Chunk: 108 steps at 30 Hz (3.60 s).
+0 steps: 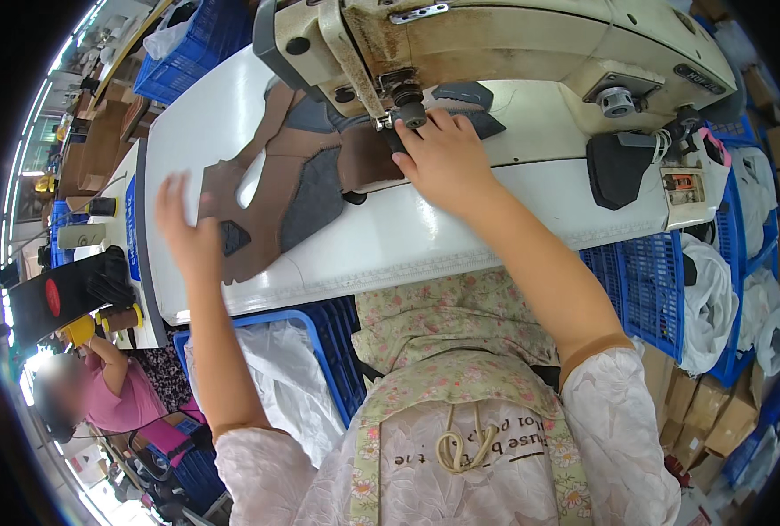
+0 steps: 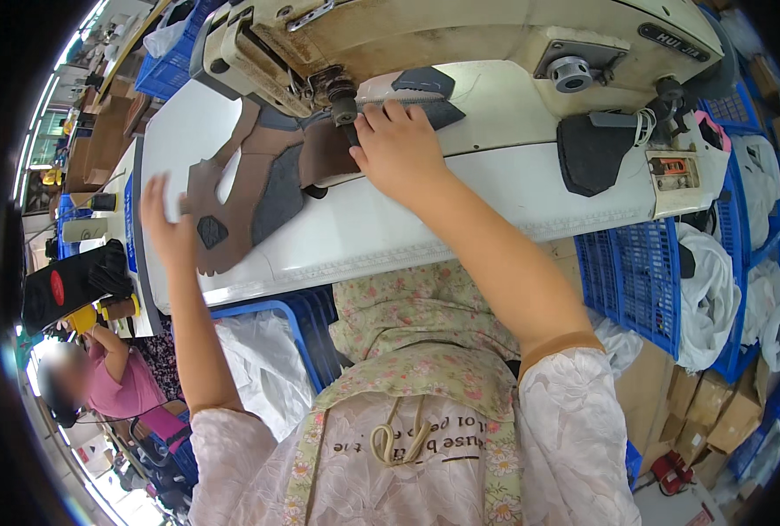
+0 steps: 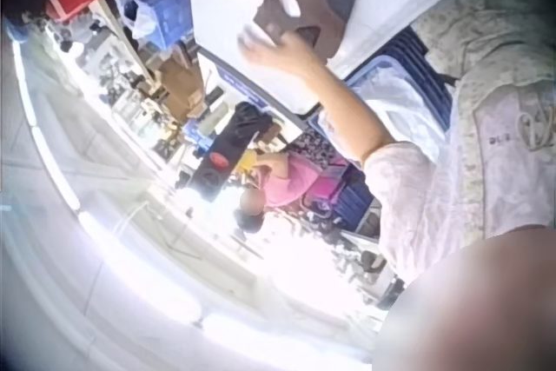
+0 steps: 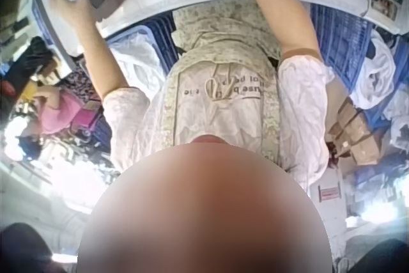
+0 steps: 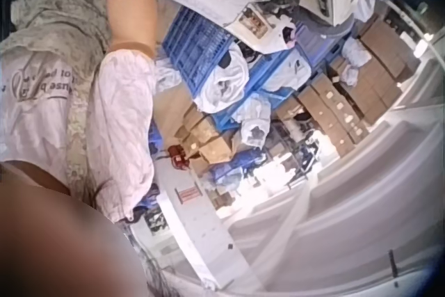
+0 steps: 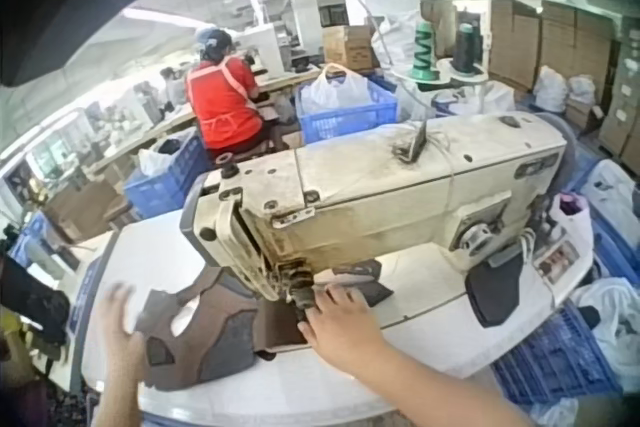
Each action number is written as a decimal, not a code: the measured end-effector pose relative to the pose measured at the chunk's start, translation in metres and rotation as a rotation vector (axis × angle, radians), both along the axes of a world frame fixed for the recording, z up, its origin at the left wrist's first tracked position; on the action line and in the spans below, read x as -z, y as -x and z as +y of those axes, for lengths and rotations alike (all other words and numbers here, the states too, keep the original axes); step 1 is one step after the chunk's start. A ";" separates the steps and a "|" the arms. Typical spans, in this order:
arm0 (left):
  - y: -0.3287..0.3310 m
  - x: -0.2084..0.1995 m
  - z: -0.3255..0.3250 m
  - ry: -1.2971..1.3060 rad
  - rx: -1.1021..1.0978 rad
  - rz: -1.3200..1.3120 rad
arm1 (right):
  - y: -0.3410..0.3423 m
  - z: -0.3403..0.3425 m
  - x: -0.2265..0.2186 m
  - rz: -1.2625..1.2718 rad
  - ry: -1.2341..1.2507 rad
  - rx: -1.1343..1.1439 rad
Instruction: Stitch together various leather and synthetic components of a shoe upper using an industrial sewing machine.
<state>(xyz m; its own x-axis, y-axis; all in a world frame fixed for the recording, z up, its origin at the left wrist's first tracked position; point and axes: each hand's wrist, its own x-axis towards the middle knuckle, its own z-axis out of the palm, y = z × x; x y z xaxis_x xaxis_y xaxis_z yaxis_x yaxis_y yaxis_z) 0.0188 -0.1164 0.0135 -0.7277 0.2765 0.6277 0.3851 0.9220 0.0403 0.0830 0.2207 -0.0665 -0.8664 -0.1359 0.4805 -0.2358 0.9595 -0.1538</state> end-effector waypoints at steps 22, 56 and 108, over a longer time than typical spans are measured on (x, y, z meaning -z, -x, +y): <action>-0.021 0.049 0.166 0.104 0.524 -0.483 | 0.015 0.045 -0.033 -0.410 -0.266 -0.420; -0.019 0.059 0.164 0.101 0.540 -0.335 | 0.003 0.042 0.006 0.050 0.003 -0.267; -0.001 0.041 0.154 0.172 0.620 -0.407 | -0.007 0.042 -0.005 0.054 -0.125 -0.285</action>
<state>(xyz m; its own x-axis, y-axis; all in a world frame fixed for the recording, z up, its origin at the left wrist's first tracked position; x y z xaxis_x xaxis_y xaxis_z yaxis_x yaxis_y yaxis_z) 0.0194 0.0373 -0.0276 -0.5724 0.7796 0.2541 0.8199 0.5480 0.1654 0.0901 0.2629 -0.0617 -0.7587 -0.4303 0.4891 -0.5025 0.8644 -0.0190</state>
